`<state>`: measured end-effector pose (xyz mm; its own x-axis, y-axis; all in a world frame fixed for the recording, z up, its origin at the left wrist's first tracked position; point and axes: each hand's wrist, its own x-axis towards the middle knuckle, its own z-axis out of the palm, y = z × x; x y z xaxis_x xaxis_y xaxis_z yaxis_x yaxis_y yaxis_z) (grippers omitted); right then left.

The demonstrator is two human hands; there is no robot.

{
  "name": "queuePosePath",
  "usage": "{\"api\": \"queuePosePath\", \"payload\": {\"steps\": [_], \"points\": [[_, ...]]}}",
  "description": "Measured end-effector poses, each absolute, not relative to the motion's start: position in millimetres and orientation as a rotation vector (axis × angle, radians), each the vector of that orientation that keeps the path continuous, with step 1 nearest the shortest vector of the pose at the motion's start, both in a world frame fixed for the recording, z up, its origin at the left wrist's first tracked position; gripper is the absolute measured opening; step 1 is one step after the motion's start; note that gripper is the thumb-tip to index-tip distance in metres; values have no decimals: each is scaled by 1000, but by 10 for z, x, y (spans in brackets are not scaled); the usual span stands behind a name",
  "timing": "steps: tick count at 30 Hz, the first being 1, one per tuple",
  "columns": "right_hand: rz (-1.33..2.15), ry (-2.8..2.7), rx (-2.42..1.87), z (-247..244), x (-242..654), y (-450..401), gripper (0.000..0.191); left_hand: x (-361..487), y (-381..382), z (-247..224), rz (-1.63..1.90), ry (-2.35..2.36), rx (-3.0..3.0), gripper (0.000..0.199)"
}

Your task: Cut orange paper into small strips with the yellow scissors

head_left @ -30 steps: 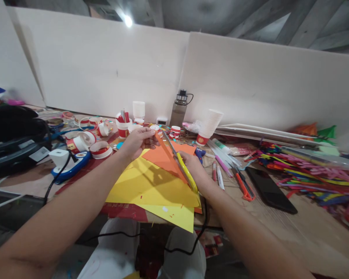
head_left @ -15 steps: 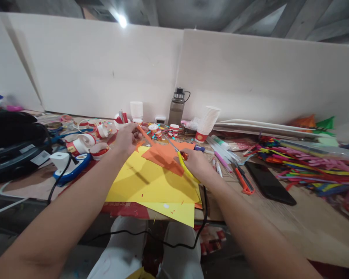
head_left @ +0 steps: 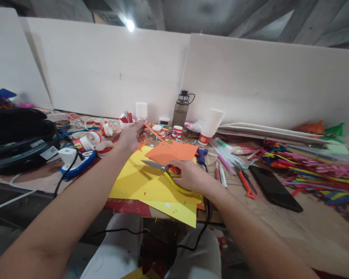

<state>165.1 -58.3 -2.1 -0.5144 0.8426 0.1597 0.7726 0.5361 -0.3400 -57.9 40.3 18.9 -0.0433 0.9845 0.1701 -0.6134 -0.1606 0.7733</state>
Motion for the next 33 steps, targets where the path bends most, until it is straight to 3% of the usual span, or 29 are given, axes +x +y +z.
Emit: {"api": "queuePosePath", "payload": {"steps": [4, 10, 16, 23, 28, 33], "points": [[338, -2545, -1222, -22, 1652, -613, 43, -568, 398, 157, 1541, 560, 883, 8], [304, -2385, -1401, 66, 1670, -582, 18, -531, 364, 156, 1519, 515, 941, 17], [460, -1966, -1290, 73, 1727, -461, 37, -439, 303, 143, 1485, 540, 994, 19], [538, -1995, -1358, 36, 1596, -506, 41, -278, 216, -3, 1375, 619, 1252, 25], [583, -2020, -1372, 14, 1603, -509, 21, -216, 132, 1, 1333, 647, 1305, 26], [572, -2029, -1361, -21, 1645, -487, 15, -202, 112, 12, 1296, 642, 1299, 25]]}}
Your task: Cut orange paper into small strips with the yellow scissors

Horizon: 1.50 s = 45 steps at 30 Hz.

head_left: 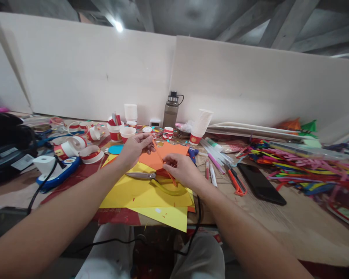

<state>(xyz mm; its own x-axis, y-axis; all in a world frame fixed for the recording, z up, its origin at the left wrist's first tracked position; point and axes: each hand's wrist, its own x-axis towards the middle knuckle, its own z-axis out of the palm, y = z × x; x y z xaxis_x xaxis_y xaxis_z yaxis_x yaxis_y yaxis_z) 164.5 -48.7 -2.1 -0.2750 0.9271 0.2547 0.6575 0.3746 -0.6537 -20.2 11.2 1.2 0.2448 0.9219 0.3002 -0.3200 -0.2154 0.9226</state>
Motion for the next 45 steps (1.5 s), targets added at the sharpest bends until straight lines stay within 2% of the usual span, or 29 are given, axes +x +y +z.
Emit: {"api": "queuePosePath", "payload": {"steps": [16, 20, 29, 45], "points": [[594, -1958, -1353, 0, 1660, -469, 12, -150, 63, -51, 1050, 777, 1462, 33], [591, -1938, -1368, 4, 1663, -472, 12, -132, 57, -78, 995, 766, 1486, 29], [577, -1848, -1330, -23, 1662, -444, 10, -83, 32, -102, 1085, 835, 1515, 28], [928, -1765, -1337, 86, 1645, -479, 9, -26, -3, -98, 1160, 670, 1321, 28]]}}
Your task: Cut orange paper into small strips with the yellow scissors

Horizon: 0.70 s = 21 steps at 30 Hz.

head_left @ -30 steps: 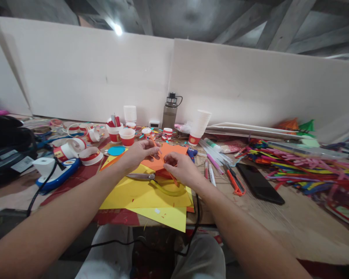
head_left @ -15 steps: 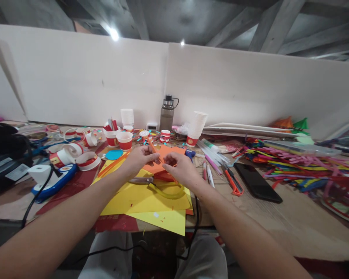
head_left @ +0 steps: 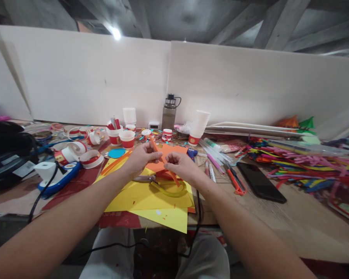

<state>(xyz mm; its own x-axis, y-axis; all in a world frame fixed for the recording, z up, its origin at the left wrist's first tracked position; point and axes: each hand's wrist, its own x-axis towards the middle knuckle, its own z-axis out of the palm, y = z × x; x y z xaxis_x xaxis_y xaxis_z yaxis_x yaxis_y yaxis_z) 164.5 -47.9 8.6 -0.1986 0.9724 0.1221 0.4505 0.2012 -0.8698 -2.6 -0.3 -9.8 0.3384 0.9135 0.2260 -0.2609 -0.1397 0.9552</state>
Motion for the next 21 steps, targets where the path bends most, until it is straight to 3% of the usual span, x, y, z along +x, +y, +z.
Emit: {"api": "queuePosePath", "payload": {"steps": [14, 21], "points": [[976, -1796, -1330, 89, 1619, -506, 10, -52, 14, -66, 1247, 603, 1177, 30], [1007, -1741, -1280, 54, 1577, -505, 24, -12, -4, -94, 1221, 566, 1309, 30]]}}
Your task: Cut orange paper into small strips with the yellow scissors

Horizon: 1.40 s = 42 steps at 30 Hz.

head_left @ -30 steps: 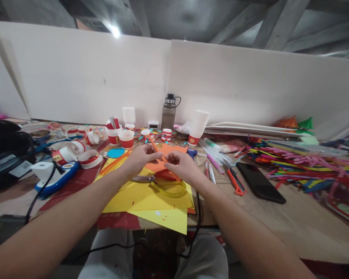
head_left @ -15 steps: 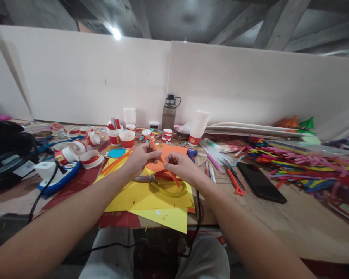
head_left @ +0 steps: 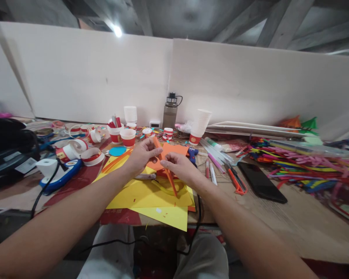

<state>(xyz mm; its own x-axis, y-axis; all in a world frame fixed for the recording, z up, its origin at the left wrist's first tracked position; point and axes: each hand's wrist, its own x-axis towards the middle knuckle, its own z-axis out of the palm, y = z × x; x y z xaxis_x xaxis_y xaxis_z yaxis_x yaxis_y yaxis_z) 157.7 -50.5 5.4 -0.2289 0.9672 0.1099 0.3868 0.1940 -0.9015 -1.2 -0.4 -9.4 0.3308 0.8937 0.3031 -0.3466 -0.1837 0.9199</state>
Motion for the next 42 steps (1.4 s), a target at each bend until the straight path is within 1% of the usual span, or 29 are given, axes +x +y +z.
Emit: {"api": "queuePosePath", "payload": {"steps": [6, 11, 14, 20, 22, 27, 29, 36, 42], "points": [[1063, -1669, -1223, 68, 1556, -515, 24, -11, -35, -69, 1219, 534, 1257, 26], [1087, -1655, -1211, 68, 1546, -516, 24, -30, -18, -38, 1249, 572, 1245, 27], [1163, -1654, -1210, 64, 1546, -512, 26, -91, 36, -13, 1302, 579, 1239, 27], [1212, -1678, -1230, 70, 1544, -529, 27, -218, 134, 47, 1420, 621, 1131, 30], [1239, -1652, -1235, 75, 1546, -537, 26, -213, 131, 37, 1367, 620, 1124, 29], [1275, -1541, -1191, 84, 1563, -525, 24, -107, 67, -60, 989, 631, 1272, 29], [1299, -1518, -1177, 87, 1568, -519, 23, -75, 45, -77, 991, 620, 1288, 28], [1354, -1514, -1231, 94, 1563, -520, 21, -97, 21, 19, 1178, 659, 1256, 29], [1310, -1534, -1232, 76, 1551, -515, 18, -74, -2, -9, 1105, 667, 1239, 31]]}}
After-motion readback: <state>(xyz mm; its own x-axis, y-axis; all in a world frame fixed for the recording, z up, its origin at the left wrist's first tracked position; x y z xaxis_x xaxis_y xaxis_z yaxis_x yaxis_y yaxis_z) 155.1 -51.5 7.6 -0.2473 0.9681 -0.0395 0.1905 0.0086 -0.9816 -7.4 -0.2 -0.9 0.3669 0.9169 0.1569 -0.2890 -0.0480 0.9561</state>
